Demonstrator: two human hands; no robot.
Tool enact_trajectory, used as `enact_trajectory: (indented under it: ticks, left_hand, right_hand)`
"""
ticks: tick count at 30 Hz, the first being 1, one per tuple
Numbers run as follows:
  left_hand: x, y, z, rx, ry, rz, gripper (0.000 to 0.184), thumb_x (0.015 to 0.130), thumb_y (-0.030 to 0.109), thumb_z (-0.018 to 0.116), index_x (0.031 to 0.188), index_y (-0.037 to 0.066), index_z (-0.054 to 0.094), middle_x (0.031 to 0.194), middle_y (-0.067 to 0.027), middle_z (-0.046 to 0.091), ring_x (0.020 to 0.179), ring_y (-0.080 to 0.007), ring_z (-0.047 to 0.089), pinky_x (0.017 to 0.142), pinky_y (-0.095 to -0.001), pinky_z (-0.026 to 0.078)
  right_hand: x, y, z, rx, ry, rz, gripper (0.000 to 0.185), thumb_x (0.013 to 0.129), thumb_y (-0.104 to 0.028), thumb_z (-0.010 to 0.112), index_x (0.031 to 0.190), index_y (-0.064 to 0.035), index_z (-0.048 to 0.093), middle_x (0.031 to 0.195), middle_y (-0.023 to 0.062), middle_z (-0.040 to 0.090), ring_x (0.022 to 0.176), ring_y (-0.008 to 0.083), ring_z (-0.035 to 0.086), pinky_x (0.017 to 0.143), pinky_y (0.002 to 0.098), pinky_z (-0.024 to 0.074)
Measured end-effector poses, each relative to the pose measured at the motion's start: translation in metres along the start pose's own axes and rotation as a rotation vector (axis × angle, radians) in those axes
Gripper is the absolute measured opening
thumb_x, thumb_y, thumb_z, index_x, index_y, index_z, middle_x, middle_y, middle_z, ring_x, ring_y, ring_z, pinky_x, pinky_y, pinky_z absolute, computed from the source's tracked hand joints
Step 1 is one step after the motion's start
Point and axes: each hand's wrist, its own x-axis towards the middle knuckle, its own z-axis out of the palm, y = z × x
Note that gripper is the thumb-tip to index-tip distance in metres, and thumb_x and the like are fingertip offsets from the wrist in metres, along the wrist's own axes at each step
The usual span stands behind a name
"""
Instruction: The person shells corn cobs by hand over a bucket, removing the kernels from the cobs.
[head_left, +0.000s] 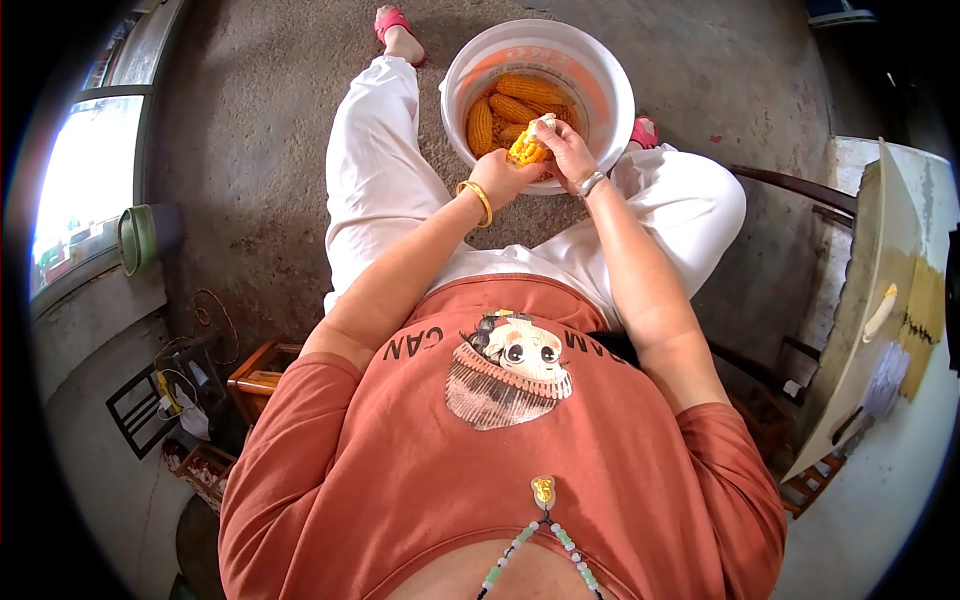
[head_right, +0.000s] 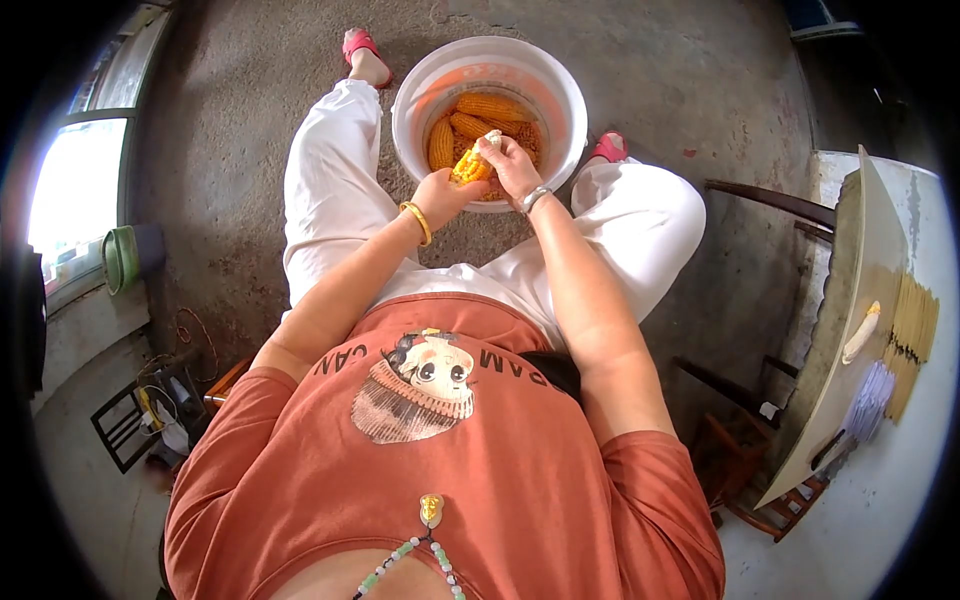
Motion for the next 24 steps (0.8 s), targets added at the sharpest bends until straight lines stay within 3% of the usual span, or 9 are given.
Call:
enact_trajectory:
  ticks: [10, 13, 16, 24]
  left_hand:
    - [0.0, 0.004, 0.001, 0.103, 0.016, -0.018, 0.061, 0.069, 0.049, 0.071, 0.084, -0.009, 0.061, 0.074, -0.0183, 0.065, 0.071, -0.0251, 0.065, 0.064, -0.0344, 0.048]
    - [0.002, -0.001, 0.002, 0.018, -0.017, -0.039, 0.062, 0.069, 0.05, 0.071, 0.083, -0.009, 0.061, 0.074, -0.0195, 0.065, 0.072, -0.0262, 0.065, 0.064, -0.0347, 0.048]
    - [0.003, -0.001, 0.001, 0.032, -0.023, -0.054, 0.066, 0.068, 0.053, 0.07, 0.084, -0.01, 0.061, 0.075, -0.021, 0.064, 0.073, -0.0283, 0.065, 0.065, -0.0355, 0.048]
    - [-0.005, 0.01, 0.001, 0.192, 0.054, 0.013, 0.063, 0.069, 0.052, 0.064, 0.082, -0.009, 0.063, 0.078, -0.0259, 0.064, 0.079, -0.0355, 0.065, 0.071, -0.0398, 0.05]
  right_hand:
    - [-0.016, -0.019, 0.013, -0.17, 0.001, 0.065, 0.03, 0.085, -0.02, 0.061, 0.109, -0.0041, 0.05, 0.096, 0.0052, 0.06, 0.085, 0.0146, 0.061, 0.067, 0.0287, 0.0539]
    - [-0.02, -0.024, 0.014, -0.094, 0.009, 0.137, 0.029, 0.085, -0.018, 0.059, 0.109, -0.0045, 0.05, 0.097, 0.0059, 0.06, 0.085, 0.0148, 0.062, 0.066, 0.0277, 0.0544]
    - [-0.016, -0.022, 0.009, -0.05, -0.018, 0.164, 0.042, 0.082, -0.02, 0.062, 0.117, -0.0025, 0.047, 0.105, 0.008, 0.058, 0.092, 0.0163, 0.06, 0.067, 0.028, 0.0553]
    - [-0.021, -0.031, 0.014, -0.166, 0.005, 0.177, 0.035, 0.082, -0.02, 0.058, 0.111, -0.0031, 0.048, 0.1, 0.0073, 0.059, 0.088, 0.0162, 0.061, 0.063, 0.0275, 0.0552]
